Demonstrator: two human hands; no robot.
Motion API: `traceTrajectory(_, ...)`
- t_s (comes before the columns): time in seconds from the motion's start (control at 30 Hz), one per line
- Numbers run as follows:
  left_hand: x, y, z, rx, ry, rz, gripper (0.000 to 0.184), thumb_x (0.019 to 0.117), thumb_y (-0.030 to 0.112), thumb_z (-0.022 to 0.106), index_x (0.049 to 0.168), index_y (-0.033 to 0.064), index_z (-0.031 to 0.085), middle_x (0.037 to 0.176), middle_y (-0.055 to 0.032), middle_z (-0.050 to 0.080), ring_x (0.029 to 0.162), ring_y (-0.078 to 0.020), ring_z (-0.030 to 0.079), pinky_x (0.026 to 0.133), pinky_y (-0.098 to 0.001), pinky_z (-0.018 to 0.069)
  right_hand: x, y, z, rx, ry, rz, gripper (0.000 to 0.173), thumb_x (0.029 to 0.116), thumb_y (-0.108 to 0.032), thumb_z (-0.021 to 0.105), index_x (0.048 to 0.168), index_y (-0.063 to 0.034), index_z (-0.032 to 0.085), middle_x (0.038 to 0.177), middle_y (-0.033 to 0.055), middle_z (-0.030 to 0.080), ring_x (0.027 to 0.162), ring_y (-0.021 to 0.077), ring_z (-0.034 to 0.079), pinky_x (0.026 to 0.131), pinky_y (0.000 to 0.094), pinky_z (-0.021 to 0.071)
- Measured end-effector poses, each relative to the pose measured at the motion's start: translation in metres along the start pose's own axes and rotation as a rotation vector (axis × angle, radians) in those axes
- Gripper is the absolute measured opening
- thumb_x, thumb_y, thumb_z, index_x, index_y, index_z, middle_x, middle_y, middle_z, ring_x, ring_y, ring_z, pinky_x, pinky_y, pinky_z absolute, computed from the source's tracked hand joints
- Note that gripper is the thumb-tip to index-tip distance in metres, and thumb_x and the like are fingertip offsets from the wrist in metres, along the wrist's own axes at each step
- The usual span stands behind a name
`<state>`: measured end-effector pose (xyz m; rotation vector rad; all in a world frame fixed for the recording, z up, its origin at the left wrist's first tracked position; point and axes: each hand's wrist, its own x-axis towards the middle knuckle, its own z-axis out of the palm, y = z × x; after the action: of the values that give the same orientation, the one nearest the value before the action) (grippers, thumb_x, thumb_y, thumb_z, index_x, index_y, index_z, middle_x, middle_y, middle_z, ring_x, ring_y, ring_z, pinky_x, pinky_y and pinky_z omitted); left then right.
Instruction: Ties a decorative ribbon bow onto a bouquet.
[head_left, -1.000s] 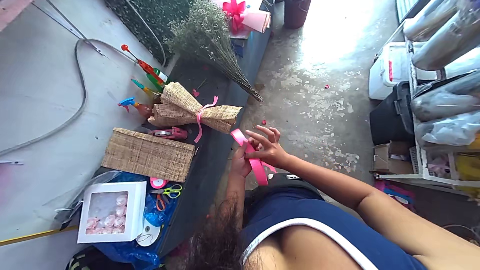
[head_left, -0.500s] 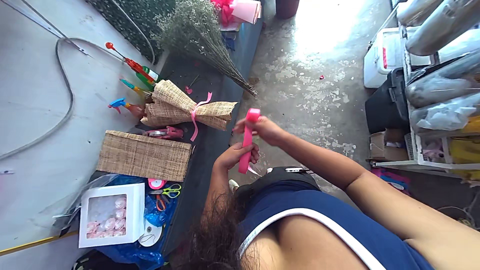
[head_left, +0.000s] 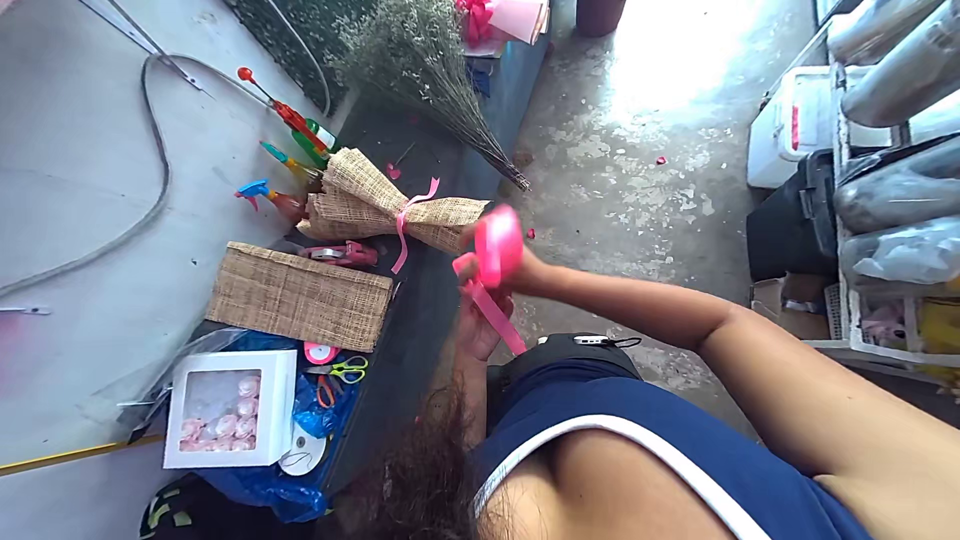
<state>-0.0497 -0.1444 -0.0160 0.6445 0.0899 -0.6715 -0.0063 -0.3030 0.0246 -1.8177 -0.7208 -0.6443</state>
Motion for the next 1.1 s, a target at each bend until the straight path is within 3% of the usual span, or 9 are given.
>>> traceTrajectory(0.1,0.0,0.016,0.022,0.05,0.283,0.076,0.083,0.0993,0.073,0.009,0.112,0.0154,0.067,0.1,-0.0026,0.076,0.091,-0.0134,0.074,0.078,-0.0335,0.0623,-0.04,-0.003,0.015,-0.258,-0.186,-0.213,0.018,0.0881,-0.013,0.072,0.093,-0.0273,0.081,0.111,0.01,0.071,0.119,0.0352,0.058,0.106,0.0632,0.0312)
traceTrajectory(0.2,0.002,0.026,0.009,0.067,0.134,0.064,0.047,0.1097,0.041,0.031,0.138,0.0124,0.056,0.114,-0.0043,0.072,0.097,-0.0134,0.072,0.082,-0.0308,0.0612,-0.066,0.005,0.027,-0.385,-0.099,-0.296,0.024,0.0896,-0.011,0.072,0.095,-0.0333,0.078,0.119,0.0075,0.066,0.125,0.0296,0.053,0.111,0.054,0.0291)
traceTrajectory(0.3,0.006,0.034,0.016,0.131,0.209,0.006,0.03,0.1108,0.018,0.036,0.127,0.0118,0.061,0.092,-0.0029,0.071,0.076,-0.0113,0.071,0.071,-0.0265,0.0613,-0.076,0.009,0.033,-0.254,0.109,-0.237,0.021,0.0929,-0.015,0.07,0.098,-0.0349,0.076,0.133,0.0094,0.05,0.131,0.0263,0.04,0.115,0.0438,0.0231)
traceTrajectory(0.4,0.012,0.049,0.014,0.203,0.092,0.002,0.037,0.1116,0.021,0.025,0.106,0.0151,0.062,0.078,0.0044,0.061,0.067,-0.0063,0.062,0.069,-0.0226,0.0571,-0.074,-0.008,0.016,0.201,0.138,0.322,0.039,0.0939,-0.019,0.066,0.126,0.0016,0.059,0.15,0.02,0.041,0.137,0.0248,0.046,0.109,0.04,0.0432)
traceTrajectory(0.47,0.014,0.057,0.014,0.382,-0.029,-0.072,0.034,0.1095,0.017,0.03,0.1,0.0165,0.062,0.075,0.0058,0.059,0.064,-0.0056,0.059,0.067,-0.0236,0.0556,-0.058,-0.007,0.002,0.599,0.053,0.788,0.073,0.0952,-0.029,0.057,0.158,-0.0144,0.024,0.151,0.0086,0.048,0.124,0.0195,0.056,0.093,0.0427,0.0506)
traceTrajectory(0.63,0.03,0.054,0.012,0.646,-0.316,-0.33,0.02,0.1008,0.017,0.046,0.093,0.0178,0.065,0.068,0.0086,0.056,0.059,-0.0042,0.056,0.064,-0.0245,0.0547,-0.024,0.001,-0.013,0.885,-0.115,0.851,0.036,0.1088,-0.018,0.039,0.124,0.0,0.066,0.117,0.0077,0.073,0.101,0.0097,0.069,0.088,0.0289,0.0558)
traceTrajectory(0.77,0.037,0.05,0.004,0.631,-0.341,-0.354,0.024,0.1039,0.017,0.043,0.097,0.014,0.065,0.066,0.0088,0.056,0.058,-0.004,0.057,0.066,-0.0255,0.0566,-0.02,0.005,-0.025,0.925,-0.015,0.909,0.041,0.1098,-0.024,0.038,0.147,-0.0089,0.049,0.131,0.0077,0.068,0.116,0.0176,0.066,0.095,0.0363,0.0553)
traceTrajectory(0.87,0.036,0.046,0.006,0.657,-0.317,-0.365,0.022,0.1026,0.018,0.044,0.102,0.0129,0.065,0.073,0.0046,0.065,0.064,-0.0086,0.064,0.07,-0.03,0.0594,-0.031,0.0,-0.012,0.864,-0.11,0.938,0.03,0.1086,-0.015,0.044,0.123,-0.0029,0.067,0.112,0.0045,0.073,0.087,0.0055,0.067,0.074,0.0239,0.0559)
traceTrajectory(1.1,0.016,0.005,-0.017,0.266,-0.39,-0.27,0.052,0.083,0.057,0.074,0.115,0.017,0.076,0.1,-0.0019,0.078,0.089,-0.0134,0.075,0.085,-0.0297,0.0614,0.035,0.017,-0.037,0.576,0.242,0.482,0.027,0.1058,-0.003,0.04,0.111,0.0073,0.064,0.114,0.0135,0.072,0.111,0.0172,0.069,0.101,0.036,0.0542)
